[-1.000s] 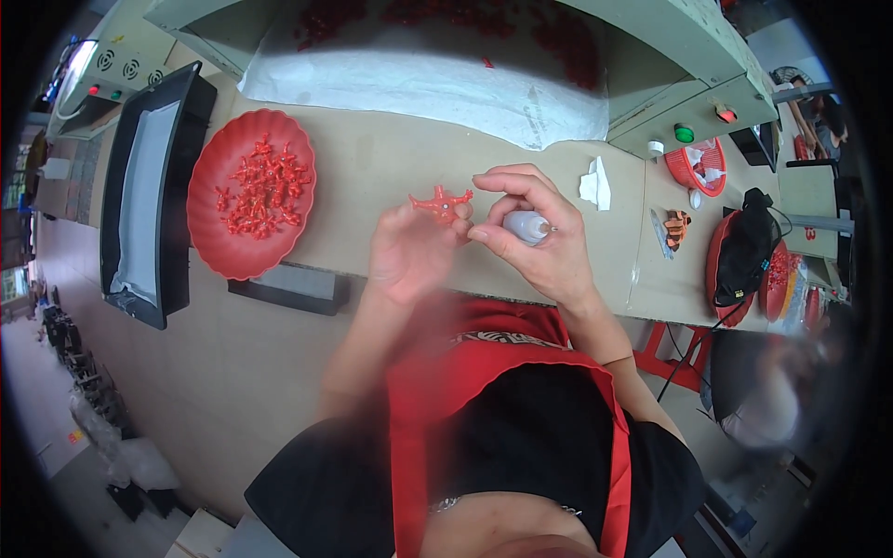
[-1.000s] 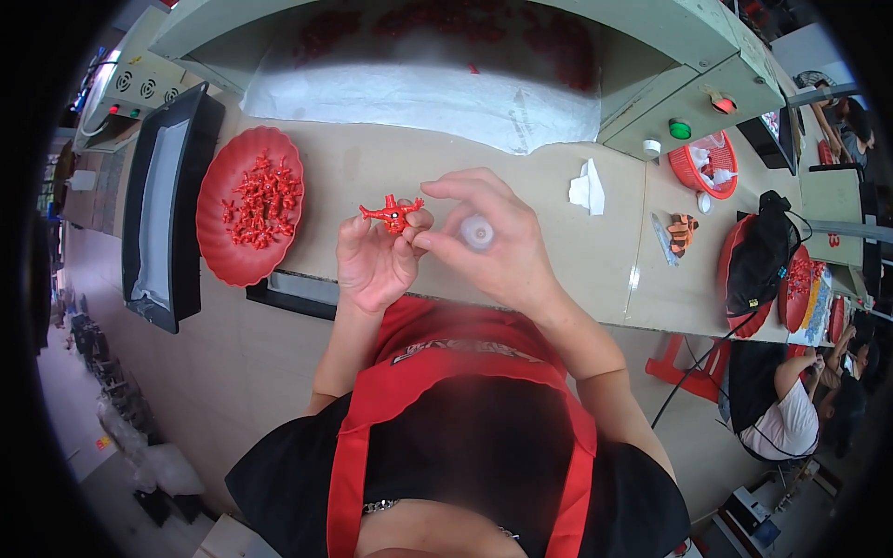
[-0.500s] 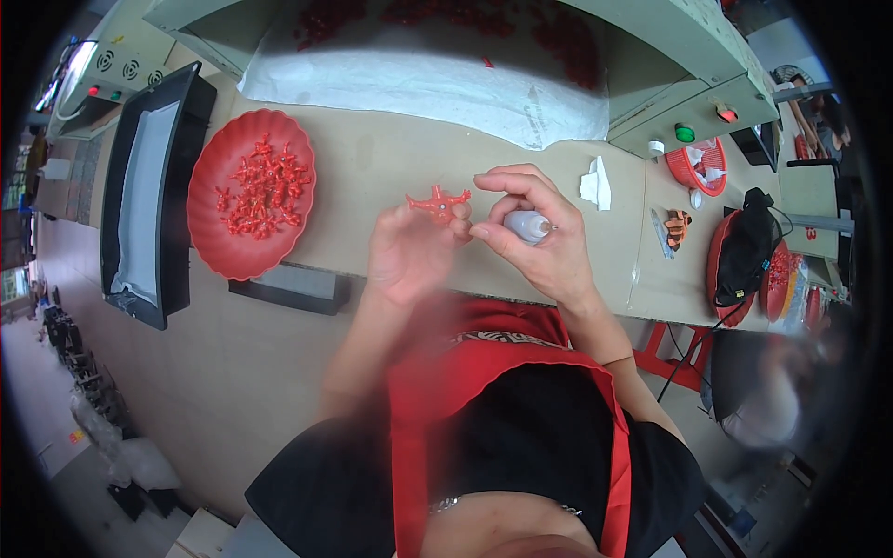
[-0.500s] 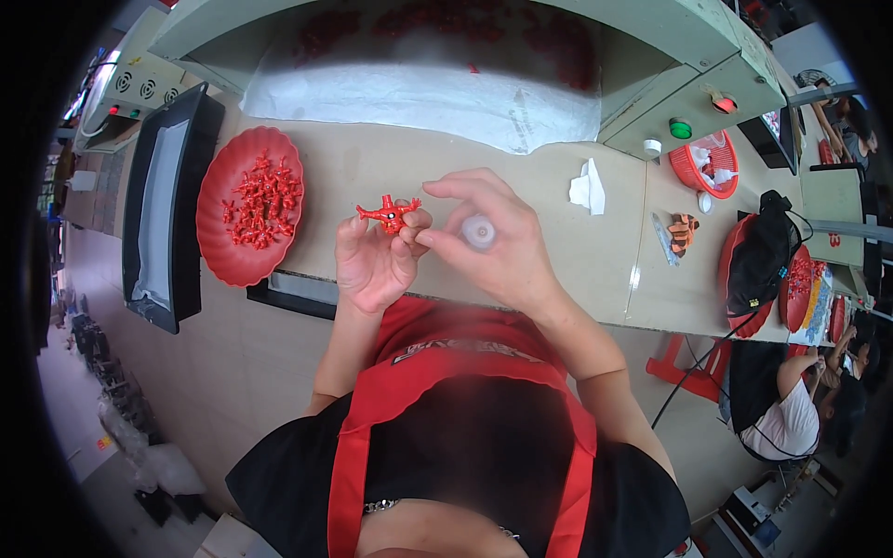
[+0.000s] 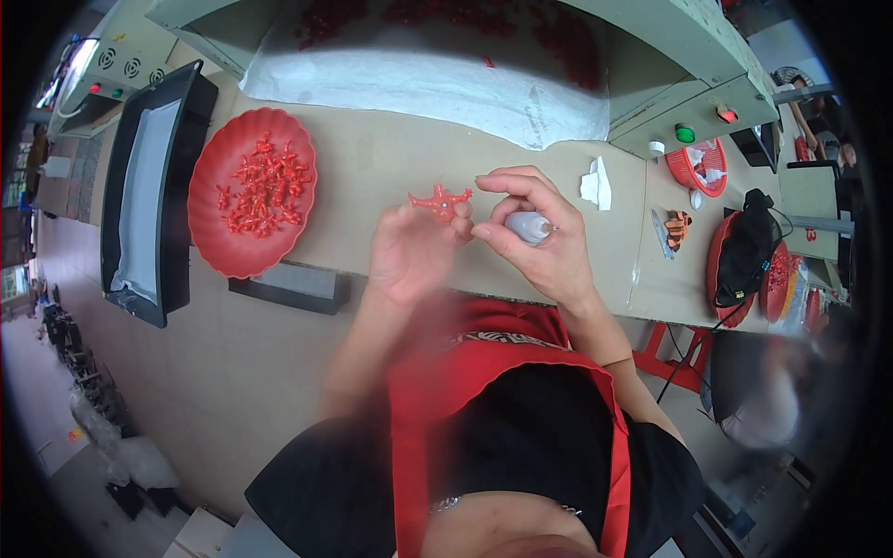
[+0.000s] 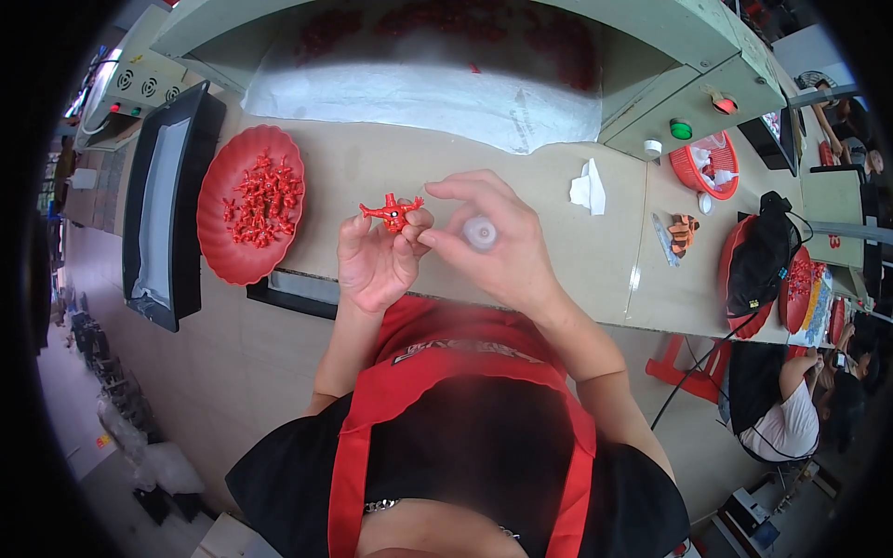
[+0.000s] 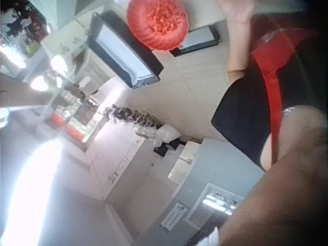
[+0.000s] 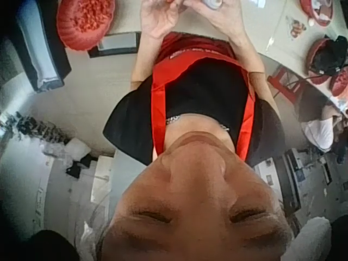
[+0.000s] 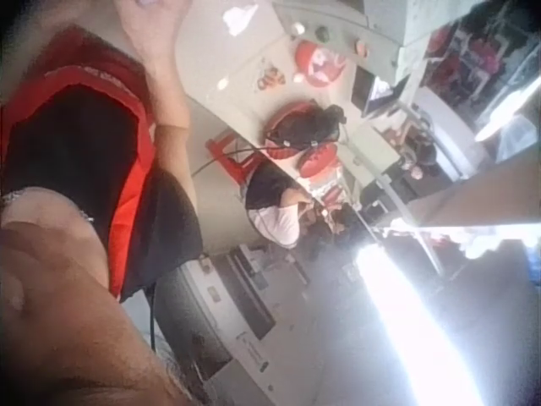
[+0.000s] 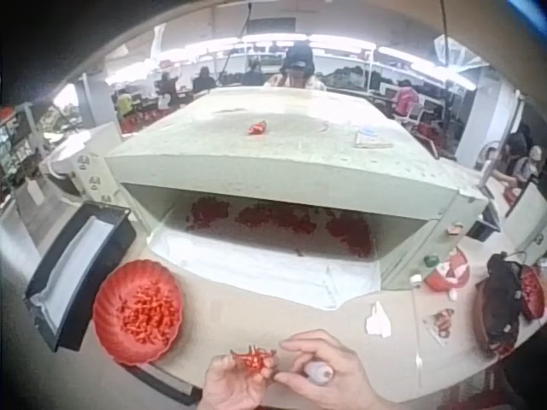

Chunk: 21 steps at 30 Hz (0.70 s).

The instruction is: The person assembles small red plastic toy components by hand, applying glue from a glue bottle to join the parts together.

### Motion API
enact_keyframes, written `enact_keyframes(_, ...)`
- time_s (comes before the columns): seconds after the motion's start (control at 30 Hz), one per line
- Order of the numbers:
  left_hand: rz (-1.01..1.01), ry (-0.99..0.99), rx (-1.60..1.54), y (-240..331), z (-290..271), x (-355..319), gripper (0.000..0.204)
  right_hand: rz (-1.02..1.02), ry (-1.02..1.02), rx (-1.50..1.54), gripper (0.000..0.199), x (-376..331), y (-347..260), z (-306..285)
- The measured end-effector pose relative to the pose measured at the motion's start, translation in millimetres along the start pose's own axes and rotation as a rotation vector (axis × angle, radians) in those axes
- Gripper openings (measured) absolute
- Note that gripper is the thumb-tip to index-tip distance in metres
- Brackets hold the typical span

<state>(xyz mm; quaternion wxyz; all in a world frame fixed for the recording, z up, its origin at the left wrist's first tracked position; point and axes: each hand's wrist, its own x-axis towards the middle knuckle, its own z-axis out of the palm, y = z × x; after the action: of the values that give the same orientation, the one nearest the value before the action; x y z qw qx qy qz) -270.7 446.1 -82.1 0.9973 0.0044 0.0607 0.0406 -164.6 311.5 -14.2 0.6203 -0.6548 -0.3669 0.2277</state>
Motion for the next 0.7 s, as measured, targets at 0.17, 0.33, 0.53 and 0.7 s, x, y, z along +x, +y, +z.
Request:
enact_keyframes(0.17,-0.009,-0.001,-0.004,0.4,1.0,0.8,0.034,-0.004,0.007,0.004,0.036,-0.2,0.5,-0.3)
enact_keyframes(0.33,-0.001,-0.005,-0.013,1.3,-0.1,0.5,0.035,0.000,0.005,-0.003,0.037,0.9,1.4,0.1)
enact_keyframes(0.53,-0.012,-0.044,-0.201,0.1,10.2,-1.0,0.036,0.010,0.054,-0.046,0.037,-1.6,4.9,0.6)
enact_keyframes(0.7,0.019,-0.033,-0.187,-3.9,9.0,-0.6,0.034,0.072,0.039,0.008,0.036,-2.9,-0.9,2.6)
